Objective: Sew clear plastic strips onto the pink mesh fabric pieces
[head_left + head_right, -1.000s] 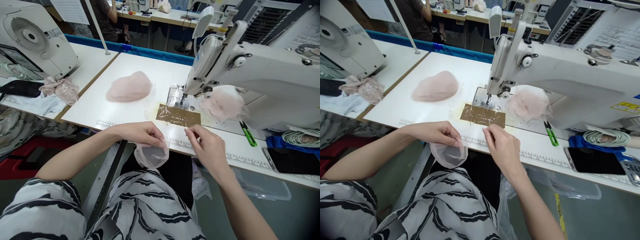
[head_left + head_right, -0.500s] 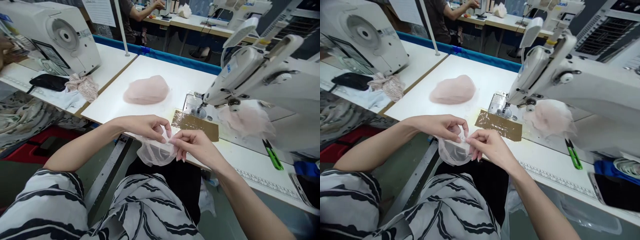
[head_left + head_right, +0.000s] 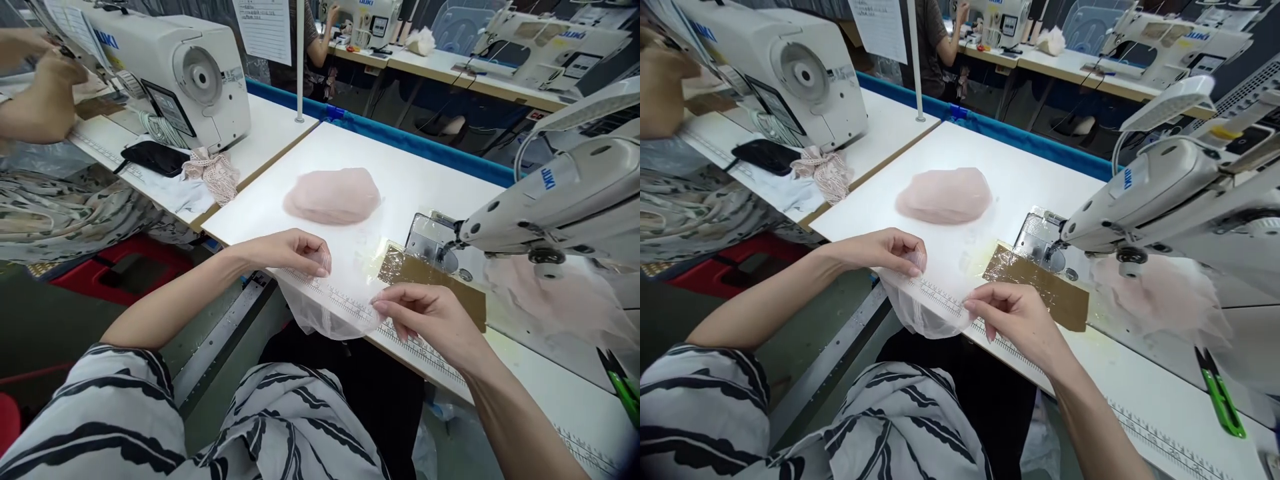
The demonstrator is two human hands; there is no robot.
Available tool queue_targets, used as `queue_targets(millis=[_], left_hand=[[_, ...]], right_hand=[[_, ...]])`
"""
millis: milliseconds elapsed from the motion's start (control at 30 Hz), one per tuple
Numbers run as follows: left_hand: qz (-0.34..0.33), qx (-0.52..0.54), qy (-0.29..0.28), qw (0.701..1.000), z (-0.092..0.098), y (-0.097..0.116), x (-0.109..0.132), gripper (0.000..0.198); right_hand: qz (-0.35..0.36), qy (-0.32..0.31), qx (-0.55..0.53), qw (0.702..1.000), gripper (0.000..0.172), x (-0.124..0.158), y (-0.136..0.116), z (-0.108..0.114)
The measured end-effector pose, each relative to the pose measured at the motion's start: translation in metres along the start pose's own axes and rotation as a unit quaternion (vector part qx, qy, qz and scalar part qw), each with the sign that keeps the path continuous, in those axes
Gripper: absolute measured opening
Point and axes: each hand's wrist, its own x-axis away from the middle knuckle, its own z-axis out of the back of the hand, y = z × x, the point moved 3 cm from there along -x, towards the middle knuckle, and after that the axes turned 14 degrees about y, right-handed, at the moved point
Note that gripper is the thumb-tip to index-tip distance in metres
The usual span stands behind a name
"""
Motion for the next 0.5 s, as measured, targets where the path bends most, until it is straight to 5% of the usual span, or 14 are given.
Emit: queue_targets(millis=[267,500], left_hand=[[0.017,-0.022,-0.002,1.000,-0.008,0.003,0.007,0.024],[0.046,-0.111,-0.050,0.992,-0.024,0.009,0.008,0.027]], right_hand=[[0.013,-0.025,0.038,0.999,0.043,-0.011,-0.009,-0.022],[0.094,-0.066,0.040,0.993,0.028,-0.012,-0.015,-0.042]])
